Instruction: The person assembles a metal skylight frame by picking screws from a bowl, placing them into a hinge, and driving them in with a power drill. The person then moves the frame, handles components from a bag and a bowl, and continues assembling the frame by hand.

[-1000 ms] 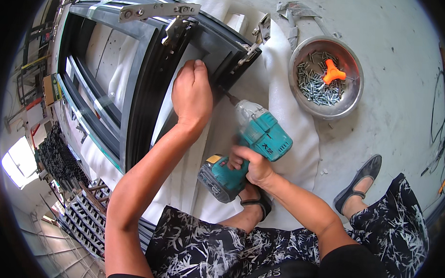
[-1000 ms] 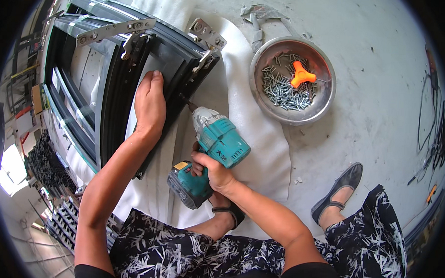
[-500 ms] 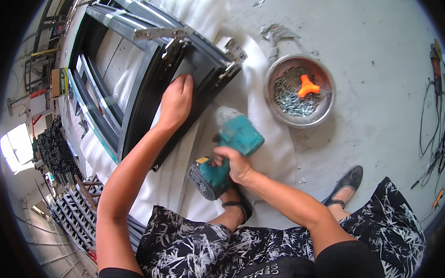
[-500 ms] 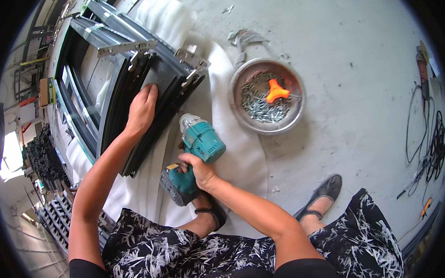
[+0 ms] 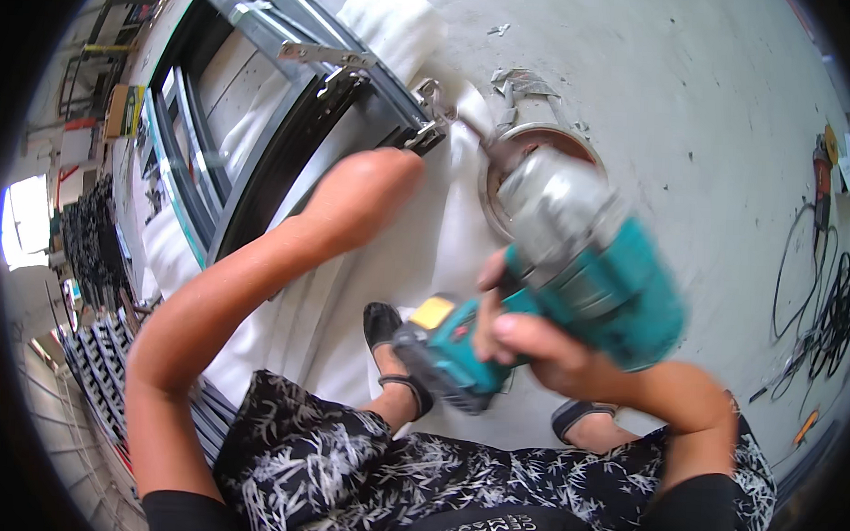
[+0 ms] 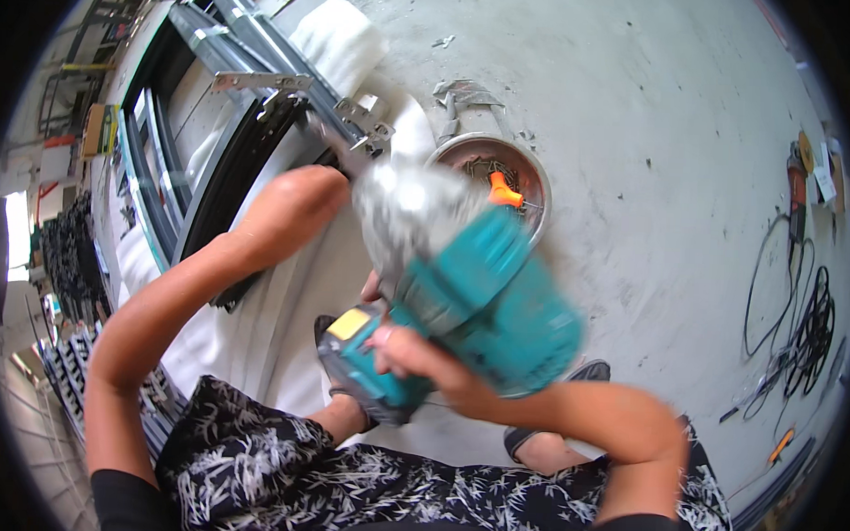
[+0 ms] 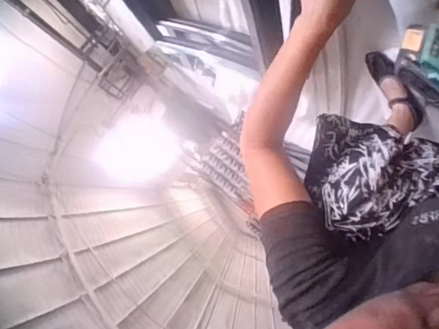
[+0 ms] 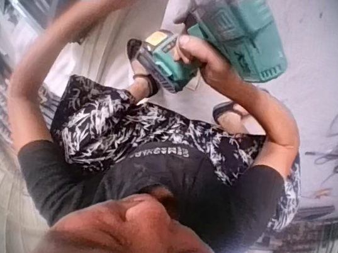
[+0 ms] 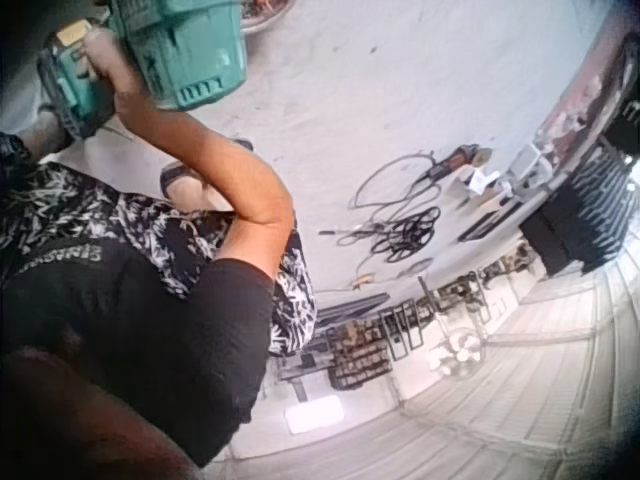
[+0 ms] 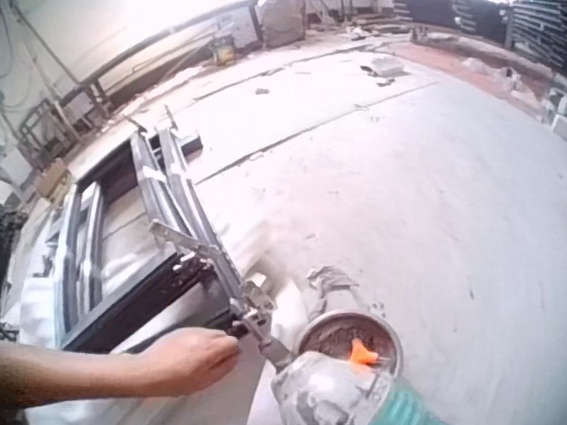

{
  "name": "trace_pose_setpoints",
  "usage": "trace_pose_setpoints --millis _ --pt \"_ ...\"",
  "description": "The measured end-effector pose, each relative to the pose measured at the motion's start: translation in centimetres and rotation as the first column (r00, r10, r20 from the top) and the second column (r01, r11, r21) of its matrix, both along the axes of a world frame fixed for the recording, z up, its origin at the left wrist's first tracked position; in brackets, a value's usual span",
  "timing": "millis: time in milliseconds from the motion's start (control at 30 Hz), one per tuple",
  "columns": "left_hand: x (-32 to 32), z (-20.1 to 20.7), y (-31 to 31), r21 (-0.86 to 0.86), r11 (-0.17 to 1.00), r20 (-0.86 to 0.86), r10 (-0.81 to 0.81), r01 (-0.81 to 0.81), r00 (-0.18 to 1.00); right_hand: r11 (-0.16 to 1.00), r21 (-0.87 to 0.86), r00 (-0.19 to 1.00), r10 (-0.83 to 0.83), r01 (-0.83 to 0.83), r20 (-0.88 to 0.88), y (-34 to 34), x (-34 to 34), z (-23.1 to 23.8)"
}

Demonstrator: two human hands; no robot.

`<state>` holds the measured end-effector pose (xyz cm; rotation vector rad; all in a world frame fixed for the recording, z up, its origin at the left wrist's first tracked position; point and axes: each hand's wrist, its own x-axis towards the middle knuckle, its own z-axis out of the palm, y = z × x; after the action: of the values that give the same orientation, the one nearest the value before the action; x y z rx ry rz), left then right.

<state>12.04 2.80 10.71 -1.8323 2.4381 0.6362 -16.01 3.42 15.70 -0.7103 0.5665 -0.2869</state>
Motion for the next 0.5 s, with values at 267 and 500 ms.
trace_pose_setpoints --millis 267,500 --pt "-12.6 -4.3 4.8 0.221 0.894 -0.14 -0.367 0.391 0.92 0.64 -0.602 0.732 -0.088 -0.478 -0.675 -8.2 -11.2 12.5" --pt "-15.0 -7.3 10.2 0.351 0.929 0.142 -0.177 0.118 0.974 0.395 -0.724 0.759 -0.094 -0.565 -0.644 -6.9 -16.8 3.1"
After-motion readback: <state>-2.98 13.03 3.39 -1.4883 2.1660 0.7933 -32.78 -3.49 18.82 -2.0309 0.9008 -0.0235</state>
